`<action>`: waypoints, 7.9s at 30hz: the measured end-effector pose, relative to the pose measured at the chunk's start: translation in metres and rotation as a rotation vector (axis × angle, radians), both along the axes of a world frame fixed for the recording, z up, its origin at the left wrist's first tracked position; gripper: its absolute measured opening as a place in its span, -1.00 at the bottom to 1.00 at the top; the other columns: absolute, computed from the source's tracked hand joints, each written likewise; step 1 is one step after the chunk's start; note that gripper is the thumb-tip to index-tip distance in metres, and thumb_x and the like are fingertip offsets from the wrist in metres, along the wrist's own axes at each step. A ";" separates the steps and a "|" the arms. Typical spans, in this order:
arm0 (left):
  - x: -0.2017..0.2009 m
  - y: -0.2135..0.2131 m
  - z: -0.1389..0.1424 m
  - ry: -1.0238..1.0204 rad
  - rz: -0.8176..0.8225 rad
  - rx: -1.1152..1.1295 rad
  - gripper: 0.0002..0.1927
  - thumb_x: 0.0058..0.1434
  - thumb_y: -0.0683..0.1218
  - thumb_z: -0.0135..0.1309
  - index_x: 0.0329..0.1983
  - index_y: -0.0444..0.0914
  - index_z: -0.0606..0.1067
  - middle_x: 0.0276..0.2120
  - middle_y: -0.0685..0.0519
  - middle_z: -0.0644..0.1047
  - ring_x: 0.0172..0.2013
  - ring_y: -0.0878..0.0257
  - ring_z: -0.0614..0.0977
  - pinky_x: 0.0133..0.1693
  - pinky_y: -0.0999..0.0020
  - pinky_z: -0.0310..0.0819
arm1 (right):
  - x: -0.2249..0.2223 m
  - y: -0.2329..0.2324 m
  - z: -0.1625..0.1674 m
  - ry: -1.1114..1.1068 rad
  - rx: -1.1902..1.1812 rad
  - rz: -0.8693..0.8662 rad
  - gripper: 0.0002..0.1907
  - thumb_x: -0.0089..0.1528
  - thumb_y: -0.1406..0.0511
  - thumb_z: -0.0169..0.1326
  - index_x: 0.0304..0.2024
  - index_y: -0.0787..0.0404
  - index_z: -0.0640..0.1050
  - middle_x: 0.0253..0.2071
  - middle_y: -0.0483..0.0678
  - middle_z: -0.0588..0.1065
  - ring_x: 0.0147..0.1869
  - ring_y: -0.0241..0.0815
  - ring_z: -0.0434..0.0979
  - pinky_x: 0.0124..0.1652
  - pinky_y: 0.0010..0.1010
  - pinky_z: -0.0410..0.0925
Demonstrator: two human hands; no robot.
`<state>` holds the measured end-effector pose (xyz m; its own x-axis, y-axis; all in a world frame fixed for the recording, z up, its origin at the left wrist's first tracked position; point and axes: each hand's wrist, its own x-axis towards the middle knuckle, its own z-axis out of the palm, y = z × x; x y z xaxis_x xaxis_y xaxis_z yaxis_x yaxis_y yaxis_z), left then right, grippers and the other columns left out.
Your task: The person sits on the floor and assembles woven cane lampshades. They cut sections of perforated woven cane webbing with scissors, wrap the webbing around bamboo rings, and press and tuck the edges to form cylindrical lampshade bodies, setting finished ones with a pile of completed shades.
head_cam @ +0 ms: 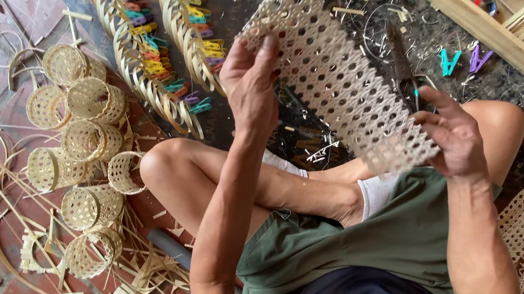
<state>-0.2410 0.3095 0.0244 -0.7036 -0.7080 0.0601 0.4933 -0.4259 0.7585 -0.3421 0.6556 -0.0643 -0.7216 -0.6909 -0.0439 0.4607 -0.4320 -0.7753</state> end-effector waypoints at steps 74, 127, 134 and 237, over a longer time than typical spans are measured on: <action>0.062 0.037 -0.071 -0.652 -1.214 -0.247 0.12 0.10 0.29 0.25 0.58 -0.21 0.01 0.35 -0.11 0.38 0.30 0.09 0.41 0.20 0.15 0.38 | 0.046 -0.060 0.012 0.080 0.524 0.494 -0.83 0.16 0.40 0.21 -0.20 0.33 0.60 -0.30 -0.17 0.59 -0.26 -0.45 0.57 -0.29 -0.55 0.50; 0.091 0.078 -0.041 -0.422 -0.907 -0.759 0.28 -0.24 -0.07 0.53 0.54 -0.32 0.08 0.30 -0.14 0.38 0.35 0.07 0.41 0.38 0.19 0.28 | 0.053 -0.057 0.075 1.212 0.694 0.220 -0.74 0.15 0.46 0.18 -0.10 0.21 0.63 -0.31 0.00 0.57 -0.27 0.01 0.61 -0.31 -0.25 0.43; 0.098 0.084 -0.063 -0.244 -0.923 -0.983 0.27 -0.27 -0.03 0.63 0.46 -0.36 0.14 0.26 -0.19 0.41 0.31 0.05 0.41 0.36 0.18 0.26 | 0.070 -0.050 0.077 1.333 0.555 0.244 -0.76 0.07 0.49 0.19 -0.20 0.24 0.58 -0.36 -0.02 0.56 -0.29 0.00 0.60 -0.29 -0.21 0.43; 0.001 0.066 -0.079 -0.595 -1.011 -0.688 0.29 -0.36 -0.01 0.58 0.47 -0.31 0.18 0.20 -0.07 0.47 0.25 0.13 0.47 0.27 0.23 0.34 | -0.046 -0.092 0.015 1.065 0.721 0.157 -0.96 0.13 0.38 0.20 -0.35 0.21 0.60 -0.42 -0.07 0.58 -0.36 -0.13 0.65 -0.38 -0.32 0.44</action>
